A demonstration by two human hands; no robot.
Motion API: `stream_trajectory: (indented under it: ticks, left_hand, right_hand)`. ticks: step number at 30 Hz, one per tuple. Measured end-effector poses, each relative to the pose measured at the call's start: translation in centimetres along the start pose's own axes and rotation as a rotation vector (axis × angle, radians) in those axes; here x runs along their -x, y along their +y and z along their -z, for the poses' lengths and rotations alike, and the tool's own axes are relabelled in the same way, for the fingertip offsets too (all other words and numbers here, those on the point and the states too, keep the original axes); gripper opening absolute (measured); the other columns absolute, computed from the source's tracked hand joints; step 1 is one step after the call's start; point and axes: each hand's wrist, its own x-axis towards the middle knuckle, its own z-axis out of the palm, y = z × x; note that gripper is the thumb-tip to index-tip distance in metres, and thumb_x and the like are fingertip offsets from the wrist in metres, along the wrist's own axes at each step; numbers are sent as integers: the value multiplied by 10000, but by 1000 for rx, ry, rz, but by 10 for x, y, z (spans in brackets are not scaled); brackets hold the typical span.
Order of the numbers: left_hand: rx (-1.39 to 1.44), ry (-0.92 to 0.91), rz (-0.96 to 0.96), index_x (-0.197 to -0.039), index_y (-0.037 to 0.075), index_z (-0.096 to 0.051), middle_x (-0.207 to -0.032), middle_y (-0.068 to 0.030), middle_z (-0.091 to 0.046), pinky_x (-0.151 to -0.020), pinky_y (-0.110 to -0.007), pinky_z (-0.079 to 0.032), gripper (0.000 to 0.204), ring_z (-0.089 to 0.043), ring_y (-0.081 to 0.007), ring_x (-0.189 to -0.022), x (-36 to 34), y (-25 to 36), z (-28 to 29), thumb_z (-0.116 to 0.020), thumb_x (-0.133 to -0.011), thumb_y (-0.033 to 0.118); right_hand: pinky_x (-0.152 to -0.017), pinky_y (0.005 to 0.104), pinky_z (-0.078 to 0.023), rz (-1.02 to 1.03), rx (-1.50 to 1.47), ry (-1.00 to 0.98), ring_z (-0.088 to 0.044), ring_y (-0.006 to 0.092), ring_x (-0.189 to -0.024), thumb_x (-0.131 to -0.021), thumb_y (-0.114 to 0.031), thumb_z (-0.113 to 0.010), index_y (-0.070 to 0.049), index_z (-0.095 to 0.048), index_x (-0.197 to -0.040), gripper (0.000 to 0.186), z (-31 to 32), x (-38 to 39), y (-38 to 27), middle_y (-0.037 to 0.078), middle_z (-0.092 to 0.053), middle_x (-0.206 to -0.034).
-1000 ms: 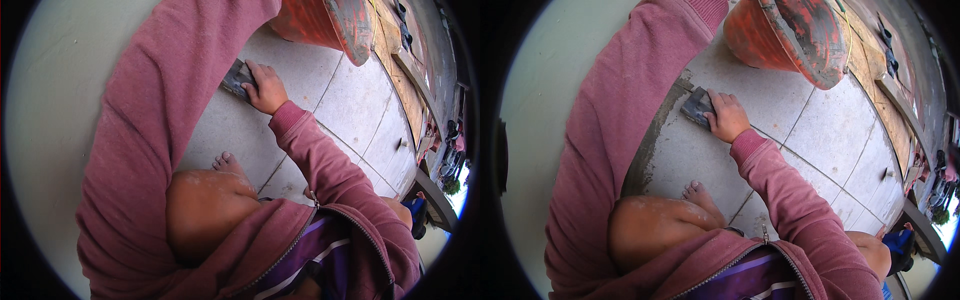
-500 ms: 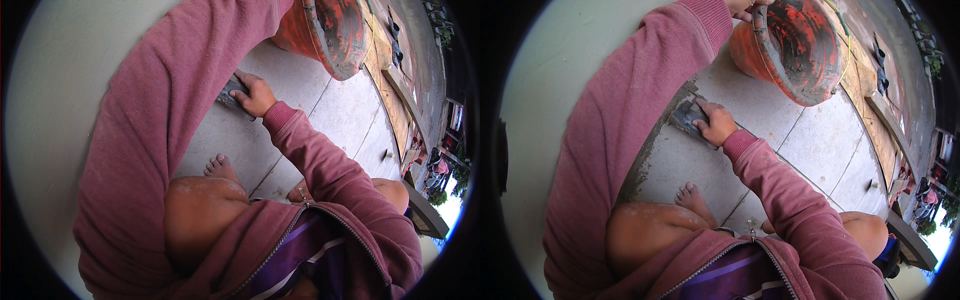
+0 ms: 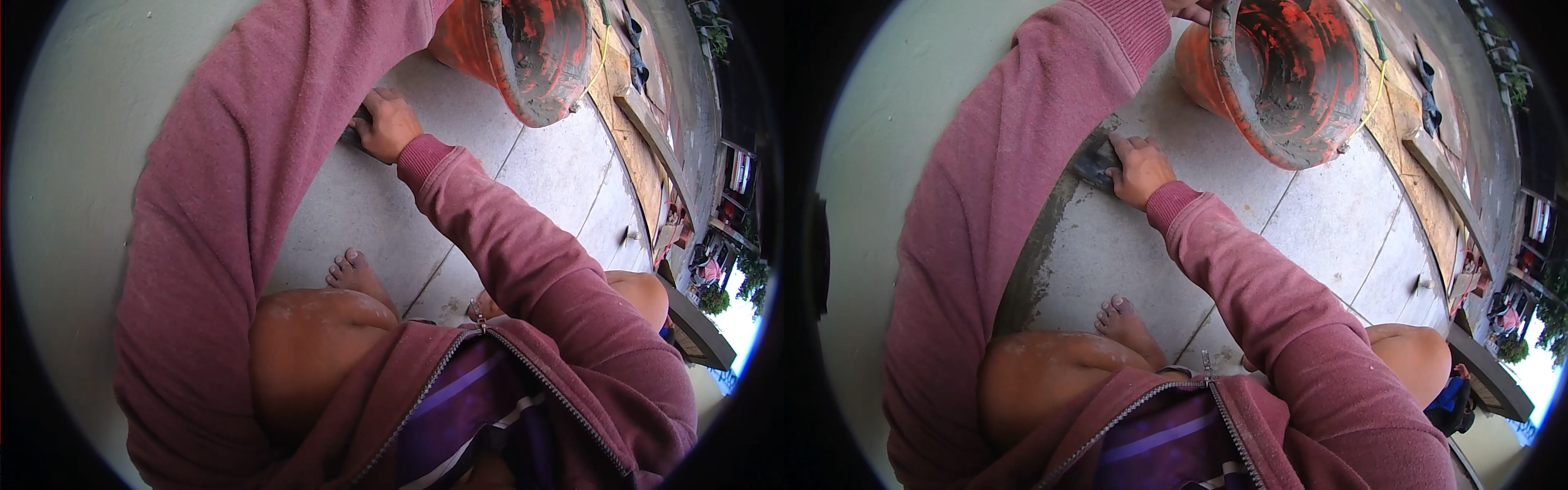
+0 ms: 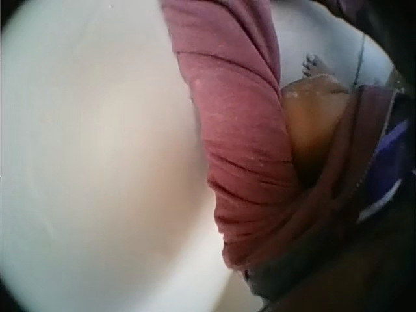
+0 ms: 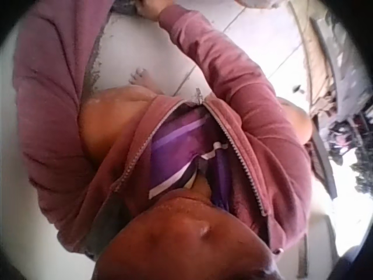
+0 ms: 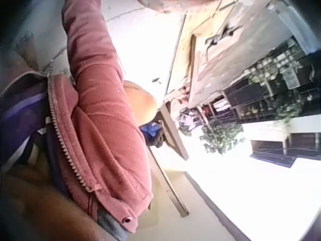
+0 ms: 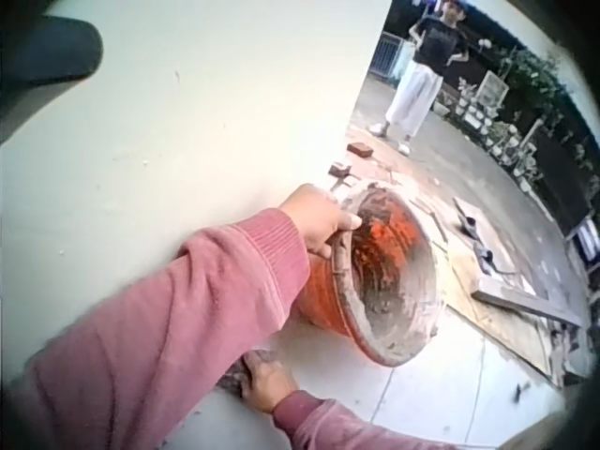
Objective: Apply grout to the seams between floor tiles using a trowel and cleaning up excess with a cloth.
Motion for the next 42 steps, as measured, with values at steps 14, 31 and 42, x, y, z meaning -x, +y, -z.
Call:
stream_trajectory:
  ticks: [14, 31, 42]
  left_hand:
    - [13, 21, 48, -710, -14, -592, -633, -71, -569, -401, -273, -444, 137, -526, -169, -476, 4, 0, -3, -646, -760, 102]
    - [134, -40, 37, -725, -39, -589, -618, -92, -563, -377, -273, -437, 140, -531, -169, -470, -7, -13, 6, -642, -758, 86]
    - [36, -21, 234, -699, -31, -594, -605, -83, -557, -368, -243, -434, 151, -530, -163, -451, -1, 12, 13, -633, -770, 96]
  right_hand:
    - [-787, 337, -458, 139, 159, -532, -594, 281, -865, -598, -82, -655, -146, -583, -1120, 531, 55, -47, 31, 128, -621, -985]
    - [-762, 385, -459, 39, 8, -238, -572, 341, -817, -670, -162, -632, -79, -611, -1005, 346, 30, -22, 9, 156, -615, -870]
    - [-659, 394, -501, 305, 674, -259, -568, 290, -800, -670, -160, -548, -39, -647, -765, 183, 37, -20, -2, 115, -618, -819]
